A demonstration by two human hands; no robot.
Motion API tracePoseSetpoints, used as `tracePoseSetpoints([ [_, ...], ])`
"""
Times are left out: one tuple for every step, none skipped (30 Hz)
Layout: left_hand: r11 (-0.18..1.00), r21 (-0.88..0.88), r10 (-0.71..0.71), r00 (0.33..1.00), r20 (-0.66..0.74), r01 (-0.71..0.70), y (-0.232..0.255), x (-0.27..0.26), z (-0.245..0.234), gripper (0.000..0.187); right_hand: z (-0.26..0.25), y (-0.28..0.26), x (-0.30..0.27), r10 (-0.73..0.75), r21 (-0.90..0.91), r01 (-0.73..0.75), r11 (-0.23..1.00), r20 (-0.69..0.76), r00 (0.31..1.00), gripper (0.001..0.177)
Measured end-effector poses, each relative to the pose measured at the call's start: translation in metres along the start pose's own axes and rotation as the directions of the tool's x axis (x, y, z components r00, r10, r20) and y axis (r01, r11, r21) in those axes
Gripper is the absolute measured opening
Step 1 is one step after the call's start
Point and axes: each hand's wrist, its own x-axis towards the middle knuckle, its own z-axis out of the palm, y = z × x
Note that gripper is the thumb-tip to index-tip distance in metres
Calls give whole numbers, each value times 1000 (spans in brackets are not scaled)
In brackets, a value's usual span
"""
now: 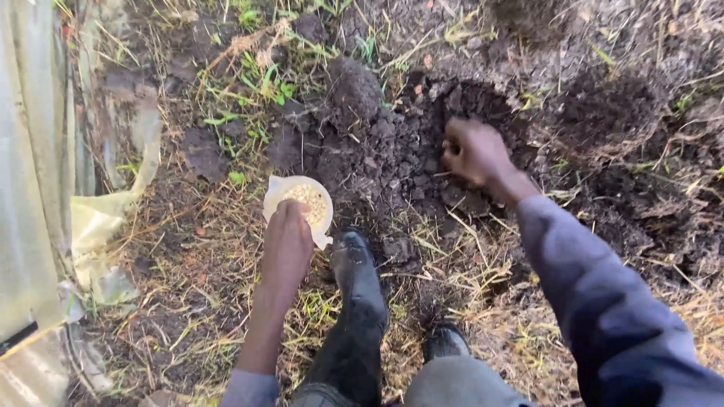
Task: Planting seeds in the soil by hand from a small plastic container
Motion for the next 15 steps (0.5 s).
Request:
tracePoseSetpoints([
  [1000, 0, -11, 1000, 14, 11, 3, -2, -2, 26, -12, -1, -1, 4, 5, -4, 1000, 17, 1000, 27],
  [998, 50, 38, 999, -3, -38, 7, 3, -6, 28, -29, 0, 6, 32, 246, -9, 969, -91, 995, 30],
  [991, 101, 88, 996, -17, -85, 13, 6, -11, 30, -48, 1, 14, 86, 473, 12, 881, -185, 979, 34],
  [991, 99, 92, 995, -24, -90, 5, 14, -4, 30, -77, -13, 19, 82, 468, 18, 883, -193, 978, 34],
  [982, 170, 84, 996, -7, -81, -1, 22, 2, 41, -106, -26, 23, 115, 607, 39, 794, -214, 970, 17],
  [967, 243, 74, 997, 22, -77, -8, 27, 10, 55, -133, -39, 21, 161, 732, 54, 680, -221, 962, 10],
  [966, 243, 80, 996, 28, -84, -6, 27, 9, 55, -144, -39, 28, 168, 731, 49, 680, -222, 961, 10],
  [964, 260, 50, 998, 49, -61, -4, 31, 8, 57, -157, -40, 37, 322, 852, 17, 523, -215, 922, 37],
  [960, 278, 20, 997, 70, -39, -1, 35, 7, 59, -171, -40, 45, 464, 940, 11, 342, -179, 867, 72],
  [960, 277, 24, 997, 70, -42, -4, 39, 9, 59, -172, -45, 46, 466, 939, 13, 344, -182, 866, 72],
  [942, 326, 56, 996, 63, -74, -6, 43, 11, 56, -172, -49, 47, 405, 864, 43, 501, -278, 871, 41],
  [922, 373, 86, 995, 55, -100, -11, 47, 12, 53, -172, -55, 48, 326, 763, 74, 642, -359, 875, 11],
  [923, 372, 87, 995, 54, -101, -11, 51, 12, 53, -154, -56, 44, 324, 762, 75, 644, -361, 874, 11],
  [922, 369, 100, 993, 59, -115, -12, 52, 13, 51, -135, -57, 39, 108, 654, 86, 752, -250, 962, 13],
  [922, 365, 114, 991, 64, -129, -14, 53, 14, 49, -116, -58, 34, -98, 535, 134, 834, -96, 991, 30],
])
